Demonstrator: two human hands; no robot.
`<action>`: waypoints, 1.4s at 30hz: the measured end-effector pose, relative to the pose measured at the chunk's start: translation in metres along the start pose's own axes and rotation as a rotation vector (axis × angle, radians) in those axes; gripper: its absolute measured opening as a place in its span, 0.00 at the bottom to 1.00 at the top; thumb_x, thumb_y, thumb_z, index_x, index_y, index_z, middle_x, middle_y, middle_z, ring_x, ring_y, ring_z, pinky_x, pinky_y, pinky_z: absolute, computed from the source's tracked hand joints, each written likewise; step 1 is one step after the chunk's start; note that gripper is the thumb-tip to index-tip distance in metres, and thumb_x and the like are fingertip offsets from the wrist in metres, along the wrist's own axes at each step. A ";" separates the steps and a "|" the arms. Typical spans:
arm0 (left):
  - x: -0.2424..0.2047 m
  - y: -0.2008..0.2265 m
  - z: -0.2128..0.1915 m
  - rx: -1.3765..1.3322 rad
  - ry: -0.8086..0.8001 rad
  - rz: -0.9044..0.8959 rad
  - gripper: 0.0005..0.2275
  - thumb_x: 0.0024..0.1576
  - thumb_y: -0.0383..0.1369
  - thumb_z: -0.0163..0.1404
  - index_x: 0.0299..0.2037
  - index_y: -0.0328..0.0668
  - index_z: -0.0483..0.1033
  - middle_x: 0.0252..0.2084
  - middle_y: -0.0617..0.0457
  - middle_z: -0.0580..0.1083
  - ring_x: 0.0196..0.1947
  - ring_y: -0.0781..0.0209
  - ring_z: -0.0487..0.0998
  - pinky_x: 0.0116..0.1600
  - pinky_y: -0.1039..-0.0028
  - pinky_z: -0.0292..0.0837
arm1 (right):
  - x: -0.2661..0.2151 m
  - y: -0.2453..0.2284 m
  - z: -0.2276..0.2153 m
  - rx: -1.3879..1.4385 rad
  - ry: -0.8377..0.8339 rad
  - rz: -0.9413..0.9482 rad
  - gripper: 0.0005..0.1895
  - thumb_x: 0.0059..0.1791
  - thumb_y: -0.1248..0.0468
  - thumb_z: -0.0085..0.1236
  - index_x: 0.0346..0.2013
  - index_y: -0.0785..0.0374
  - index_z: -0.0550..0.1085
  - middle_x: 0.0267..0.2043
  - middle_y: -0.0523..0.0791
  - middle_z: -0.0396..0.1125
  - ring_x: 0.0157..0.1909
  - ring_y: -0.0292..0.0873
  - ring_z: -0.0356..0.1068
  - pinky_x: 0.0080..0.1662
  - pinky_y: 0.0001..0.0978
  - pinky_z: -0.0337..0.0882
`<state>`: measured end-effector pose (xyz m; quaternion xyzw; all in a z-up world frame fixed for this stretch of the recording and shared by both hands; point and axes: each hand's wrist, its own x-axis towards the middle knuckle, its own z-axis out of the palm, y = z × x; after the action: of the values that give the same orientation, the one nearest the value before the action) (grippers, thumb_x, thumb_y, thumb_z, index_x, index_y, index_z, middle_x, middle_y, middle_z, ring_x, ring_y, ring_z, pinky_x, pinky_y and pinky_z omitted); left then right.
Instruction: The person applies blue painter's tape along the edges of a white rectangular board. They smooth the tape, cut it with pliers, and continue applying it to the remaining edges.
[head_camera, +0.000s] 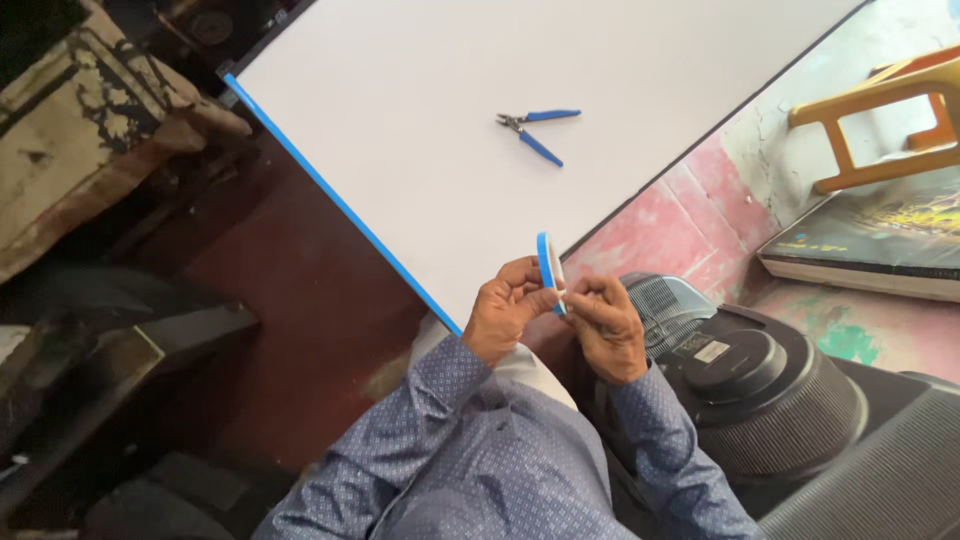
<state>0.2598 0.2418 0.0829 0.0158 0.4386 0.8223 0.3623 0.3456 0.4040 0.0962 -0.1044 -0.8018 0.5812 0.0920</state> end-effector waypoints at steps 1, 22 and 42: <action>-0.003 0.000 0.005 0.035 0.014 -0.001 0.16 0.60 0.25 0.57 0.58 0.34 0.72 0.50 0.48 0.74 0.52 0.60 0.76 0.56 0.68 0.78 | -0.002 -0.004 -0.004 0.046 -0.016 0.028 0.15 0.45 0.78 0.59 0.44 0.63 0.79 0.49 0.45 0.66 0.43 0.38 0.71 0.43 0.27 0.74; 0.036 0.057 0.034 0.387 0.094 0.093 0.08 0.59 0.28 0.57 0.46 0.34 0.77 0.53 0.48 0.71 0.55 0.56 0.78 0.61 0.64 0.80 | 0.077 0.012 -0.011 -0.002 -0.212 -0.215 0.17 0.49 0.76 0.61 0.51 0.57 0.78 0.58 0.47 0.70 0.68 0.50 0.66 0.61 0.37 0.75; 0.062 0.015 0.097 1.008 0.491 0.372 0.10 0.54 0.24 0.60 0.45 0.35 0.81 0.50 0.50 0.71 0.50 0.58 0.78 0.50 0.73 0.83 | 0.160 0.002 -0.095 0.388 -0.591 0.141 0.12 0.52 0.70 0.55 0.51 0.67 0.75 0.55 0.48 0.67 0.49 0.40 0.71 0.49 0.30 0.74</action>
<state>0.2390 0.3430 0.1358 0.0719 0.8362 0.5416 0.0477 0.2172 0.5351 0.1276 0.0323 -0.6593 0.7327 -0.1660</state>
